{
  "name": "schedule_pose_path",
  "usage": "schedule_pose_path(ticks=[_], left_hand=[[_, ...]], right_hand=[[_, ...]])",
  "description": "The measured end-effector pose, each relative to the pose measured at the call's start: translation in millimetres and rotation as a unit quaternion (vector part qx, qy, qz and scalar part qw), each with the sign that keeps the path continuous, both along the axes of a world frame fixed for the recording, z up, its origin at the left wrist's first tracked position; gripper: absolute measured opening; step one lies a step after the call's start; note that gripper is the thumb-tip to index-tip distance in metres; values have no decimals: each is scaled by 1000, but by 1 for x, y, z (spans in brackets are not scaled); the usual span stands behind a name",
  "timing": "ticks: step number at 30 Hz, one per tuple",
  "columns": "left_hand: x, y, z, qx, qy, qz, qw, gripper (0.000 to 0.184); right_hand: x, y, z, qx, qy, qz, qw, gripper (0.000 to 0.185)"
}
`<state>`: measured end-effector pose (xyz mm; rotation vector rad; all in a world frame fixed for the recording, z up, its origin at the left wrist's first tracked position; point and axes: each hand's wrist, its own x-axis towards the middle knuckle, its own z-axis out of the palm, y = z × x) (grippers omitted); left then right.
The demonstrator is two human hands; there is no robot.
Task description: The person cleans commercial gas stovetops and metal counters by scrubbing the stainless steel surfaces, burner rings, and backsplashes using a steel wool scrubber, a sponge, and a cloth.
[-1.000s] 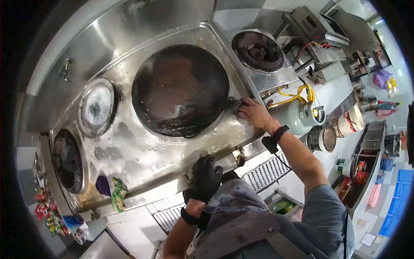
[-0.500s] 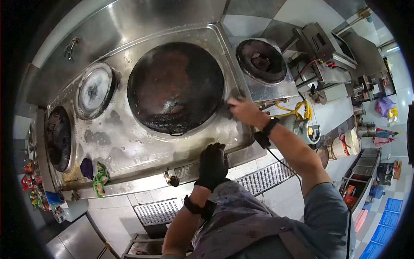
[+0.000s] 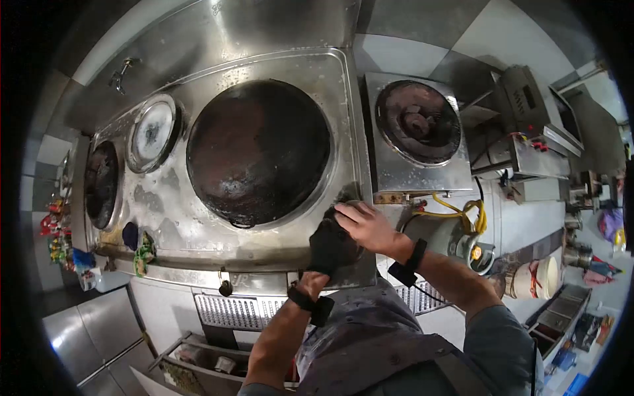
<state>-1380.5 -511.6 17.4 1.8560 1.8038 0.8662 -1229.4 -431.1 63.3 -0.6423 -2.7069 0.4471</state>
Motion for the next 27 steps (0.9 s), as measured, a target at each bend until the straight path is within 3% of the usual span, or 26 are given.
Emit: schedule_pose_path(ticks=[1,2,3,6,8,10,13,15,17,19,20,22,25,27], left_hand=[[11,9,16,61,19,1,998,22],[22,29,1,59,26,11,998,22],[32,47,-31,59,73,48,994,20],[31,124,-33,50,90,119,987,15],[27,162,-31,-39,119,105,987,20],[22,162,-37,-46,139,96,984,20],[31,122,-26,-21,91,98,991,20],[41,66,-15,-94,69,97,988,22],[44,21,-1,-107,54,66,991,19],[45,-18,9,-122,54,22,991,17],[50,-30,20,-144,74,9,987,23],[55,-45,32,-148,-25,32,988,35],[79,-38,2,-47,46,74,995,49],[82,-6,-12,-66,59,78,993,55]], right_hand=[[3,15,-7,-7,56,-3,998,45],[6,36,-14,-9,62,7,998,45],[6,57,-18,6,47,-13,999,44],[-7,142,-26,39,20,-21,999,44],[-20,183,-27,-1,33,-40,999,42],[-19,192,-32,-38,24,-22,999,45],[-1,154,-26,-17,-87,24,996,56],[6,116,-7,-73,-189,65,977,63],[18,76,-10,-24,-142,128,981,68],[27,39,-7,15,-117,131,984,62],[28,26,-3,20,-123,127,984,57],[28,20,-8,23,-129,118,984,55],[23,42,-10,25,-132,100,986,52],[16,74,-11,22,-90,98,991,49]])
